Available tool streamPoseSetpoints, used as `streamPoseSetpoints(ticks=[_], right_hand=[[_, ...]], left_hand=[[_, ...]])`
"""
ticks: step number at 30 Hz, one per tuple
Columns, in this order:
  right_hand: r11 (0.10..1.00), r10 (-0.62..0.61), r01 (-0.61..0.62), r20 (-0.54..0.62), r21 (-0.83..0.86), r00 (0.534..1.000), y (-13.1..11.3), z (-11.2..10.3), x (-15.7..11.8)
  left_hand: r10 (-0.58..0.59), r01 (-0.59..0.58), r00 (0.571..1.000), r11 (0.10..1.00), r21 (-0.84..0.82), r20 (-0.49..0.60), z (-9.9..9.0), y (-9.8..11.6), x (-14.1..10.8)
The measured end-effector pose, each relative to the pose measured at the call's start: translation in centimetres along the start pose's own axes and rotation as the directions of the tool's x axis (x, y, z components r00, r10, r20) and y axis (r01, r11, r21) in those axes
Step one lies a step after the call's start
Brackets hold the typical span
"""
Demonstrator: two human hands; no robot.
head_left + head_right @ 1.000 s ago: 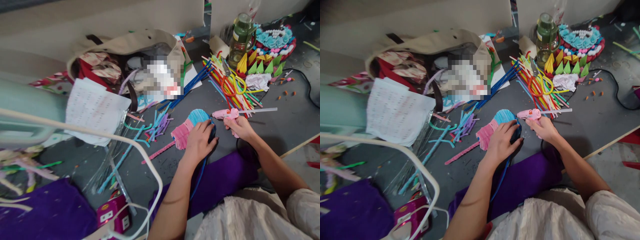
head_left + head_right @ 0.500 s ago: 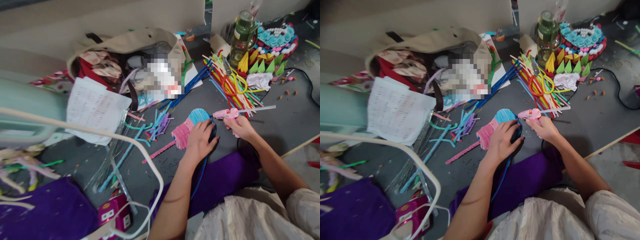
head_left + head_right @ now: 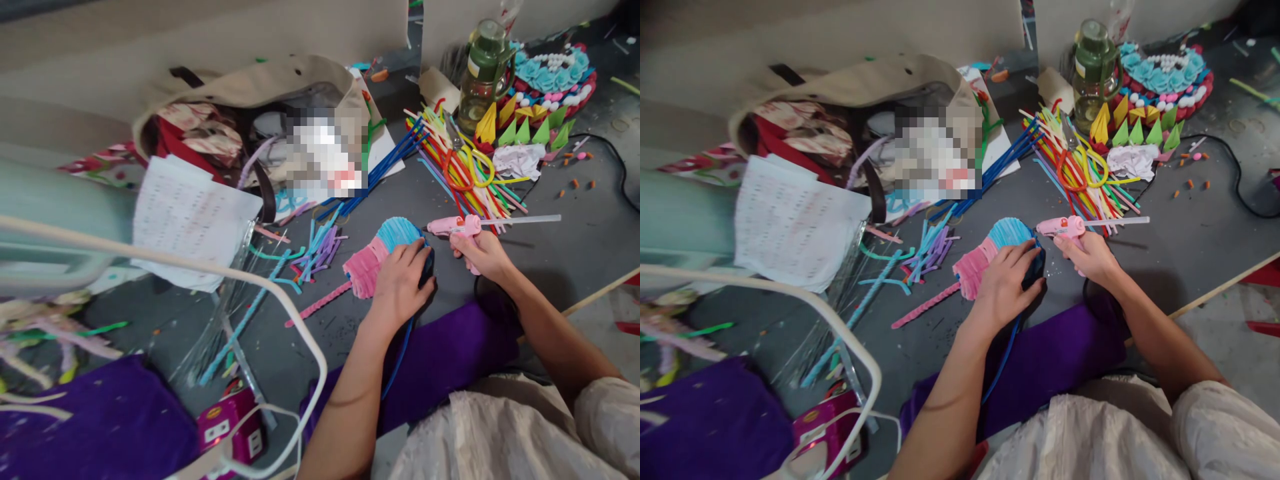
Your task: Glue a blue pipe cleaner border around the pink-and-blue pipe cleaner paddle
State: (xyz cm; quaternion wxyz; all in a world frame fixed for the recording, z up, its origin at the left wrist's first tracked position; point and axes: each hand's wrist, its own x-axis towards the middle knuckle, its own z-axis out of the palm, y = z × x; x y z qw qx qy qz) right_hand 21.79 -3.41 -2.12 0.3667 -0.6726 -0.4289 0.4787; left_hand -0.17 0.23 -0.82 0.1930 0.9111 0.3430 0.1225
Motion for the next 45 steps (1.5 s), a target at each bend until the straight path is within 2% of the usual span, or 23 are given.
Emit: streamPoseSetpoints(ticks=[6,14,24,31,45], right_hand=[[1.000,0.018,-0.018,-0.007,-0.007,1.000,0.3,0.0,0.1],[1.000,0.020,-0.020,-0.013,-0.016,1.000,-0.1,0.1,0.0],[1.000,0.012,-0.012,0.002,-0.018,1.000,0.0,0.1,0.0],[0.999,0.019,-0.019,-0.004,-0.041,1.000,0.1,0.1,0.0],[0.996,0.000,0.000,0.000,-0.085,1.000,0.1,-0.1,0.0]], left_hand=[[-0.050,0.049,0.998,0.997,0.061,0.024,0.7,0.6,-0.2],[-0.062,0.053,0.990,0.996,-0.074,-0.128,1.8,-0.4,-0.1],[-0.109,0.077,0.982,0.977,-0.201,-0.154,2.2,-0.7,0.5],[-0.164,0.116,0.963,0.968,-0.223,-0.211,2.2,0.1,0.8],[-0.195,0.154,0.965,0.963,-0.220,-0.178,1.8,0.9,1.0]])
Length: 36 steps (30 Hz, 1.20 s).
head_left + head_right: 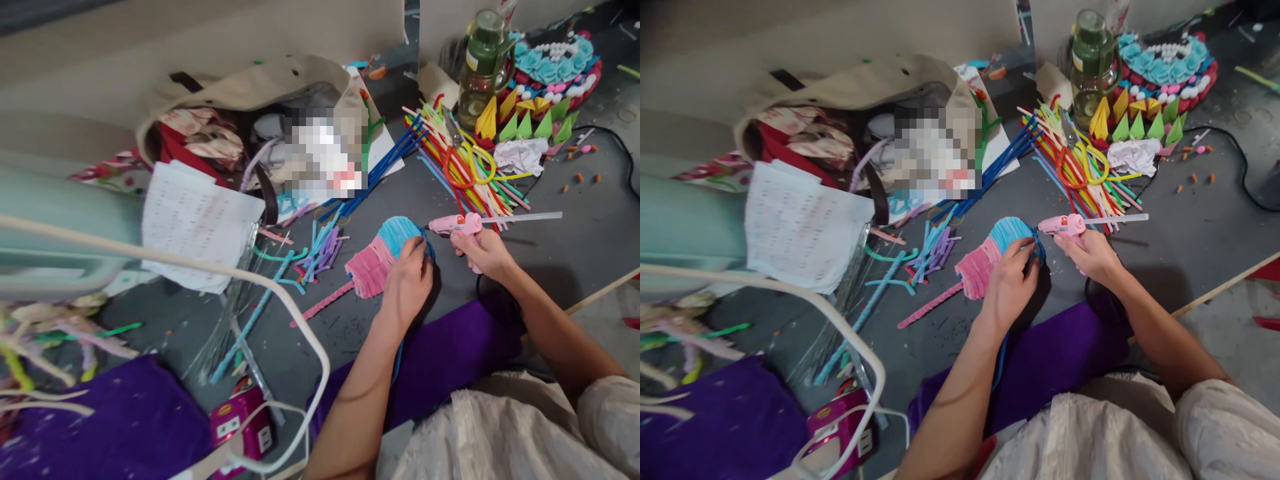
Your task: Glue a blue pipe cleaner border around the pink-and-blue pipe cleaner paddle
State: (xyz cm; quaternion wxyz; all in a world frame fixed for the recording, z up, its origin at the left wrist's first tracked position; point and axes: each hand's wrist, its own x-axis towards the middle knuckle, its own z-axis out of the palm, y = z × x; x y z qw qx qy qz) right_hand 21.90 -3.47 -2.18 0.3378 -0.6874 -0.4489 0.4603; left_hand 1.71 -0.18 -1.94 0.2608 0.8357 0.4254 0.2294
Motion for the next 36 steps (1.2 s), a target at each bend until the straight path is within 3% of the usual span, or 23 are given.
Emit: streamPoseSetpoints(ticks=[13,23,36], right_hand=[[0.989,-0.077,0.081,0.036,-0.121,0.996,-0.5,-0.2,-0.1],[0.989,-0.089,0.093,0.038,-0.115,0.995,-1.1,-0.3,-0.4],[0.989,-0.073,0.077,0.036,-0.123,0.997,-0.4,-0.1,-0.1]], left_hand=[[-0.018,0.018,0.999,1.000,-0.022,0.028,-0.3,0.3,0.0],[-0.067,0.069,0.997,0.996,-0.050,0.029,-0.4,1.1,-0.1],[-0.233,0.230,0.972,0.941,-0.249,0.018,0.4,1.3,0.1]])
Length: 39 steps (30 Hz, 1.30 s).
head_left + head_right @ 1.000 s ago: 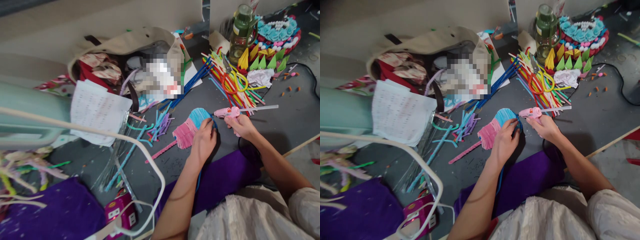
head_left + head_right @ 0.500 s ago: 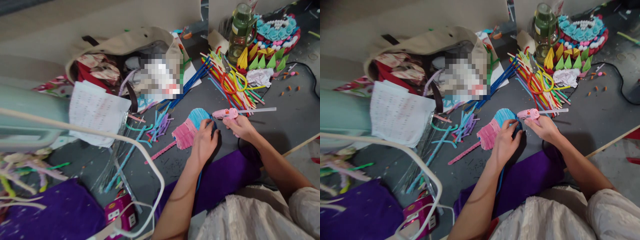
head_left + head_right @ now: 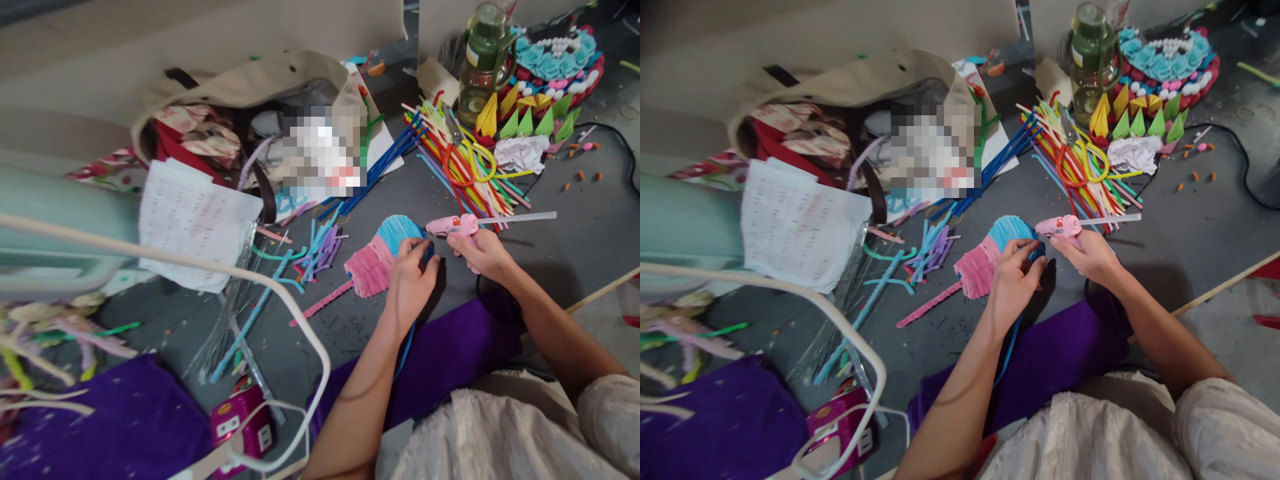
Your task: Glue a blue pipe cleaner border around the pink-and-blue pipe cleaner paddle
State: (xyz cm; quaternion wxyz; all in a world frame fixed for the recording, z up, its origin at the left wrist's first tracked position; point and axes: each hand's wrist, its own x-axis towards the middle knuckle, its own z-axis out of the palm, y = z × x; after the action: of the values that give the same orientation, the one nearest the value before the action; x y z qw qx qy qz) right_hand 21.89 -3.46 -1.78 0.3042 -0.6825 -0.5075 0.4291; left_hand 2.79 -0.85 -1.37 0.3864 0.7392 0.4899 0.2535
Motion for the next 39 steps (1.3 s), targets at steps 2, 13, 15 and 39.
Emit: streamPoseSetpoints(ticks=[2,13,15,39], right_hand=[[1.000,-0.004,0.004,-0.007,-0.004,1.000,-0.1,0.0,0.0],[0.998,0.038,-0.036,-0.031,0.048,0.999,0.0,-0.1,-0.2],[0.999,0.032,-0.030,-0.034,0.046,0.999,-0.1,-0.1,-0.2],[0.973,0.119,-0.119,0.009,0.197,0.993,-1.3,-0.3,-1.3]], left_hand=[[-0.003,0.003,1.000,1.000,-0.028,-0.011,0.2,-0.2,0.0],[0.142,-0.144,0.990,0.983,0.112,0.025,-0.3,-0.8,0.0],[0.154,-0.160,0.987,0.969,0.186,0.044,-0.5,-0.7,0.1],[0.326,-0.362,0.932,0.830,0.425,0.157,-1.7,-1.4,0.5]])
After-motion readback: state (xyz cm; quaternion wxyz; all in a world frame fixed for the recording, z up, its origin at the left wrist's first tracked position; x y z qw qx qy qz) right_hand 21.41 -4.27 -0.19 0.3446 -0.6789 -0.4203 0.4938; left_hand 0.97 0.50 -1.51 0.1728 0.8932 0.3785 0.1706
